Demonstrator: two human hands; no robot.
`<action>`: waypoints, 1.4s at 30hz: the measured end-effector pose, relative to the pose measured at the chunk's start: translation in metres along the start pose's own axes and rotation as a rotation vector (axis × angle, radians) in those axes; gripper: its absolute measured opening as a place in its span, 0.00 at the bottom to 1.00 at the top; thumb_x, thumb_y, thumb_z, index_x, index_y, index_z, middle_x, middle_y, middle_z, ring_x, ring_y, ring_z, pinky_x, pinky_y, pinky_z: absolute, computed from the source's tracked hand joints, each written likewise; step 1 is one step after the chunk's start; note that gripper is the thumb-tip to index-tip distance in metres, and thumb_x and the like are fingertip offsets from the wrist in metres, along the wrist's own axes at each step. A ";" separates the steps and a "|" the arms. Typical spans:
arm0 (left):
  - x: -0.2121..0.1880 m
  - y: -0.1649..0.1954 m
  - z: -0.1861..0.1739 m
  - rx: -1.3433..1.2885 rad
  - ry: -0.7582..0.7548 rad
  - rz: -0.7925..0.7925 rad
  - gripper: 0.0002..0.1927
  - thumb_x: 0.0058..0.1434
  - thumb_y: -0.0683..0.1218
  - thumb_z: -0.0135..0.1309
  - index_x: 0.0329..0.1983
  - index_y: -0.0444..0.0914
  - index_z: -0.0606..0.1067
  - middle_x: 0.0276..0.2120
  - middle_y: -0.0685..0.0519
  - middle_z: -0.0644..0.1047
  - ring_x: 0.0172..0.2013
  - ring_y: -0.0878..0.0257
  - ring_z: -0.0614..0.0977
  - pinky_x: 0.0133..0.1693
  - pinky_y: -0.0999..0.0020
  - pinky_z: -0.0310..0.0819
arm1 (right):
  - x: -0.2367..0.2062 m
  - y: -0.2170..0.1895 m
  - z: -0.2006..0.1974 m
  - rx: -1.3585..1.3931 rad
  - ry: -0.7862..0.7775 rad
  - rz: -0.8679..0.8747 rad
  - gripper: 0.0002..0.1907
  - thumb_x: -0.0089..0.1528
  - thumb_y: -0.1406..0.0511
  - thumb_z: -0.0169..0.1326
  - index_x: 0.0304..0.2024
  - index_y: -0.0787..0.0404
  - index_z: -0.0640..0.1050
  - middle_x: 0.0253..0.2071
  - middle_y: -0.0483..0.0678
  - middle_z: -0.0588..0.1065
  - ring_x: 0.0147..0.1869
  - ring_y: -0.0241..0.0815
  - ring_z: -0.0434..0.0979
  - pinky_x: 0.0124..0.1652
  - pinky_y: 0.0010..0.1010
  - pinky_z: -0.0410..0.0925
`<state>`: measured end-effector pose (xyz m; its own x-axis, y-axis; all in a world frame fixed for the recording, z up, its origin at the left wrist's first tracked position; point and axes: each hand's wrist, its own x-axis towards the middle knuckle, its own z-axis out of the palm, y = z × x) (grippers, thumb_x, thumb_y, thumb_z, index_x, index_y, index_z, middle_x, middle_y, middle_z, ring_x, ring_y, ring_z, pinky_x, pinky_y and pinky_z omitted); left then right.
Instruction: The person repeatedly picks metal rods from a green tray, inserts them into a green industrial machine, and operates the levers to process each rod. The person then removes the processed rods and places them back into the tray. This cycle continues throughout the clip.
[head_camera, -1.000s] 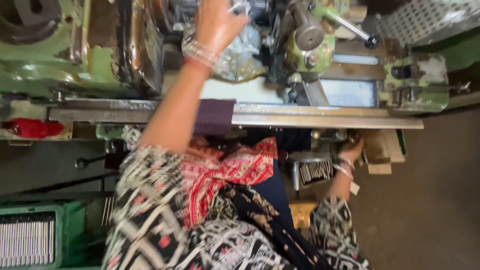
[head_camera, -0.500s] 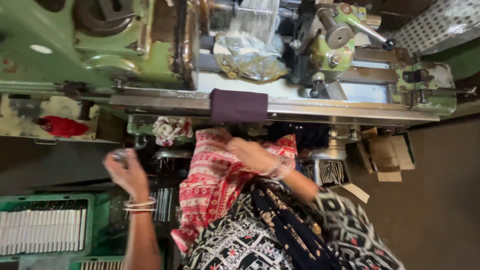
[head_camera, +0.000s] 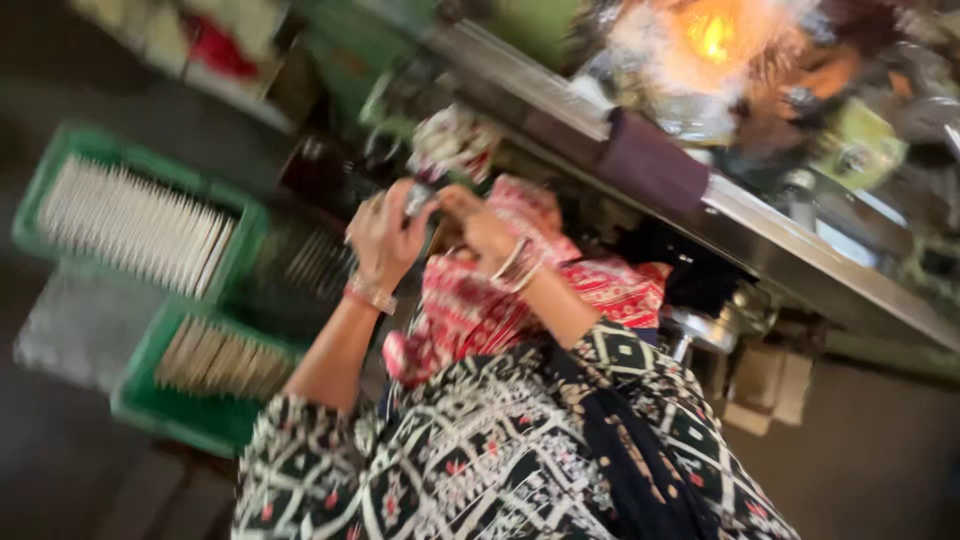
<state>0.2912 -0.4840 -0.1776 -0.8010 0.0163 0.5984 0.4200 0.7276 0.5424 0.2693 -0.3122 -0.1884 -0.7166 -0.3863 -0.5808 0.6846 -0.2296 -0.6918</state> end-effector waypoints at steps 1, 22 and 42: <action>-0.004 -0.005 -0.001 0.000 0.020 0.015 0.18 0.66 0.50 0.64 0.53 0.37 0.76 0.36 0.48 0.79 0.35 0.47 0.80 0.37 0.54 0.74 | -0.002 -0.006 -0.002 0.027 -0.097 -0.042 0.13 0.72 0.51 0.48 0.39 0.50 0.73 0.24 0.36 0.64 0.24 0.29 0.59 0.21 0.24 0.51; -0.063 -0.066 0.023 0.099 -0.219 0.389 0.25 0.69 0.49 0.61 0.67 0.47 0.66 0.41 0.51 0.78 0.37 0.52 0.81 0.34 0.58 0.75 | -0.008 0.007 -0.036 0.004 -0.288 0.308 0.14 0.78 0.57 0.35 0.42 0.51 0.68 0.28 0.37 0.60 0.22 0.28 0.49 0.19 0.19 0.43; -0.070 0.024 0.059 -0.642 -0.103 -0.783 0.26 0.72 0.57 0.52 0.63 0.36 0.62 0.25 0.50 0.77 0.28 0.52 0.82 0.34 0.55 0.74 | 0.035 0.061 -0.049 -0.421 0.245 -0.797 0.08 0.80 0.58 0.46 0.50 0.54 0.73 0.31 0.45 0.69 0.29 0.40 0.63 0.29 0.39 0.60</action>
<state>0.3315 -0.4273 -0.2415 -0.9693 -0.2254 -0.0979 -0.1127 0.0537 0.9922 0.2793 -0.2959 -0.2724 -0.9949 -0.0437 0.0906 -0.0914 0.0159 -0.9957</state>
